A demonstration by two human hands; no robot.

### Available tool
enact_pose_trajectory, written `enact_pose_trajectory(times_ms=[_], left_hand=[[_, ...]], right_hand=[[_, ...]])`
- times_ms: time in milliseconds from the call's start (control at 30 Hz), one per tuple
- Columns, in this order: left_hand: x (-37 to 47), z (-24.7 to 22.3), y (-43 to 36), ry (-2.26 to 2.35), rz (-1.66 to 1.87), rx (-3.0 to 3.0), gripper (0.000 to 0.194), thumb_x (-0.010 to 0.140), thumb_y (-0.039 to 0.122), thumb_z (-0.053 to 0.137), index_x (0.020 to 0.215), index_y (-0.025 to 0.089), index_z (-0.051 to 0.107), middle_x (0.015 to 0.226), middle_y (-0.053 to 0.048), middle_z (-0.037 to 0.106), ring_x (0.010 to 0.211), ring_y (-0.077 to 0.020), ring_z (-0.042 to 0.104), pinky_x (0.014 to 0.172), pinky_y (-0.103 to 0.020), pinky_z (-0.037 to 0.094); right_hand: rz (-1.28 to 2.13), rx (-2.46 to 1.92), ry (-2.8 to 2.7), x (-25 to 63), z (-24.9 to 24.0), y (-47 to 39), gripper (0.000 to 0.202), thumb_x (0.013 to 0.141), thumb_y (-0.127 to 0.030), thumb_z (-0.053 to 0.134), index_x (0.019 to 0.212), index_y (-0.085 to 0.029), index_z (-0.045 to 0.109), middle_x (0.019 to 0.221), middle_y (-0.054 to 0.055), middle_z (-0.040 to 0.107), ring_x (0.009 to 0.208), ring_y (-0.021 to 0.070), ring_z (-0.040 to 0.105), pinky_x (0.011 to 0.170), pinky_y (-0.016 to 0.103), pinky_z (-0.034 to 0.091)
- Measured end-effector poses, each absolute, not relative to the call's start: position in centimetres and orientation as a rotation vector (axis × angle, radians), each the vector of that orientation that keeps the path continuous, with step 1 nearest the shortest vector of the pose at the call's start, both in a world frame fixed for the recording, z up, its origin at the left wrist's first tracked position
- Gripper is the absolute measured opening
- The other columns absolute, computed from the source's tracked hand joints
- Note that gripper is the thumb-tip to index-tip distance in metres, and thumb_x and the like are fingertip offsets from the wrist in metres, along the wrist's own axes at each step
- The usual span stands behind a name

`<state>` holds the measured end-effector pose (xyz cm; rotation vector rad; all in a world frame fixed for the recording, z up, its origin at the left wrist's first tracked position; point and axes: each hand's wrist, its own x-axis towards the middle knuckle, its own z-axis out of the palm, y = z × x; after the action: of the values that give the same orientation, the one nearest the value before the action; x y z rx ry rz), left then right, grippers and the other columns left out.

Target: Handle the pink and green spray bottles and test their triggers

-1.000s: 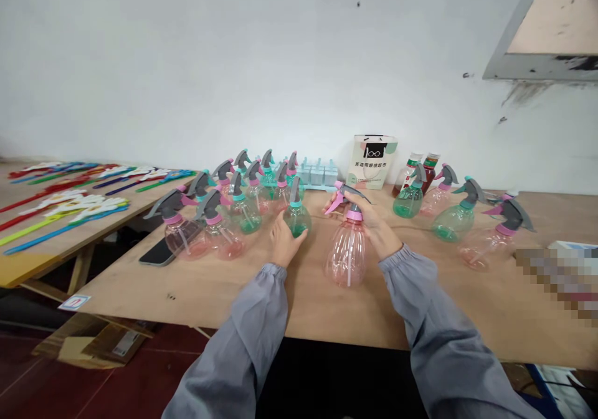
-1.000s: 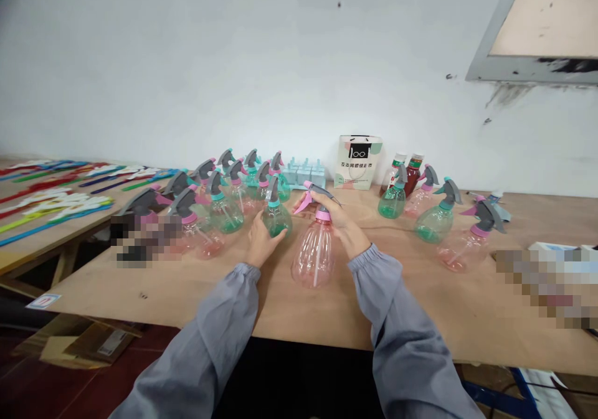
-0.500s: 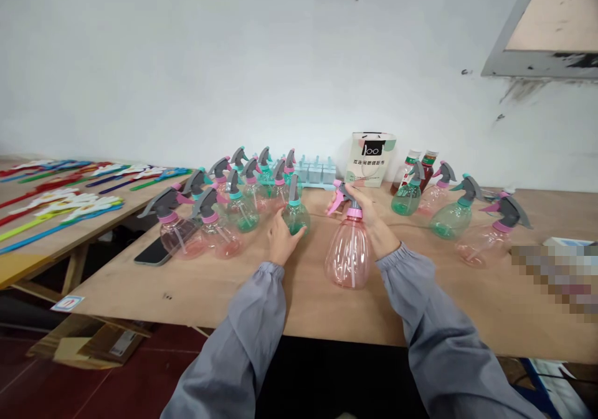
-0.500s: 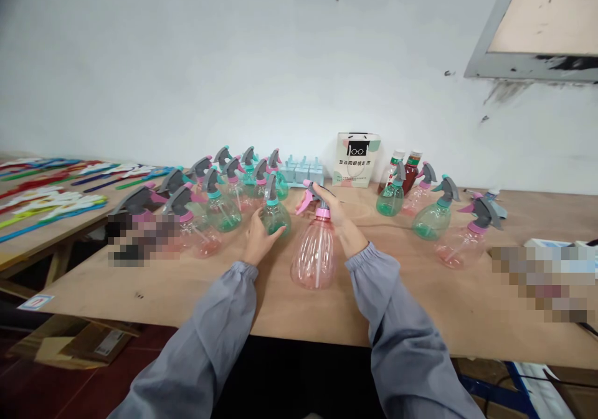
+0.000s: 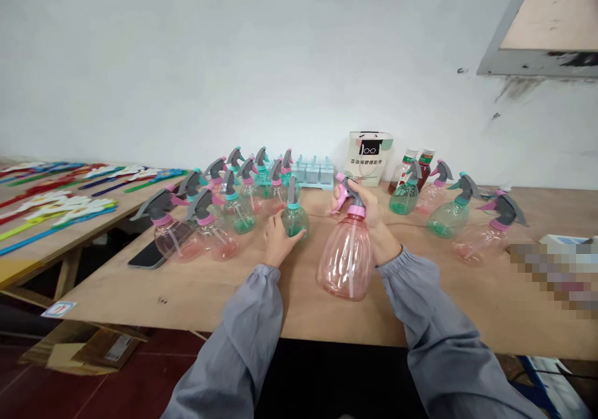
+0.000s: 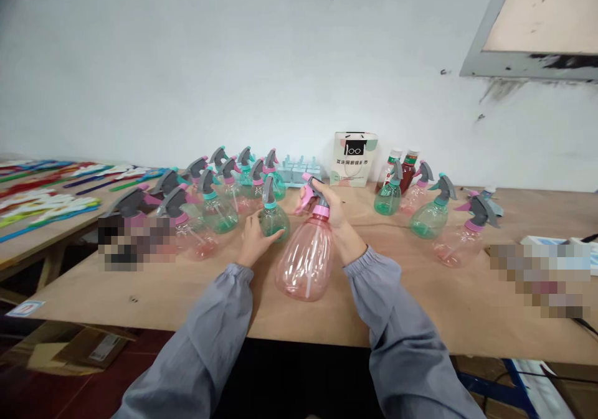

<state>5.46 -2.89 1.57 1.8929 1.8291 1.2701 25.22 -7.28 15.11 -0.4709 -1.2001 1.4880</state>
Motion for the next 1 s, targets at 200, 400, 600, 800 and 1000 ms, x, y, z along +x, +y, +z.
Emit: enact_pose_trajectory(times_ms=[200,400,600,800,1000], left_hand=[[5.4,1.3,-2.7,1.838,1.269,1.912,0.082,0.075,0.041,0.078,0.144,0.023,0.037,0.142,-0.016,0.047,0.139,-0.0334,0.045,0.113,-0.052,0.036],[5.4,1.3,-2.7,1.820,1.279,1.926,0.082,0.075,0.041,0.078,0.144,0.022,0.037,0.141,-0.015,0.047,0.139,-0.0329,0.045,0.113,-0.051,0.036],[5.4,1.3,-2.6,1.813,1.274,1.913,0.083,0.074,0.040,0.079,0.144,0.022,0.037,0.141,-0.016,0.048,0.139,-0.0336,0.045,0.114,-0.052,0.035],[5.4,1.3,-2.7,1.818,1.269,1.889,0.084,0.074,0.039,0.079,0.144,0.023,0.036,0.141,-0.016,0.048,0.140,-0.0339,0.044,0.114,-0.053,0.034],[5.5,1.6,-2.9,1.809,1.244,1.885,0.084,0.074,0.039,0.079,0.144,0.022,0.036,0.141,-0.016,0.047,0.140,-0.0343,0.044,0.113,-0.054,0.034]], right_hand=[[1.473,-0.471,-1.159,25.4,15.3,-7.4,0.034,0.075,-0.054,0.071,0.068,-0.022,0.059,0.057,0.001,0.061,0.070,0.0221,0.071,0.063,0.033,0.061],[1.421,-0.512,-1.231,25.5,14.9,-7.0,0.037,0.075,-0.057,0.071,0.073,-0.021,0.062,0.060,0.002,0.066,0.075,0.0230,0.073,0.063,0.032,0.060],[1.251,-0.630,-1.363,26.0,13.6,-5.5,0.043,0.076,-0.061,0.069,0.064,-0.020,0.062,0.059,0.003,0.067,0.073,0.0211,0.072,0.060,0.028,0.055],[0.975,-0.821,-1.507,28.2,12.1,-3.3,0.038,0.074,-0.060,0.075,0.079,-0.022,0.073,0.090,0.006,0.075,0.091,0.0225,0.073,0.088,0.038,0.057],[0.568,-1.166,-1.262,34.3,10.7,-2.2,0.044,0.070,-0.059,0.077,0.087,-0.018,0.077,0.076,0.004,0.072,0.076,0.0204,0.067,0.062,0.030,0.053]])
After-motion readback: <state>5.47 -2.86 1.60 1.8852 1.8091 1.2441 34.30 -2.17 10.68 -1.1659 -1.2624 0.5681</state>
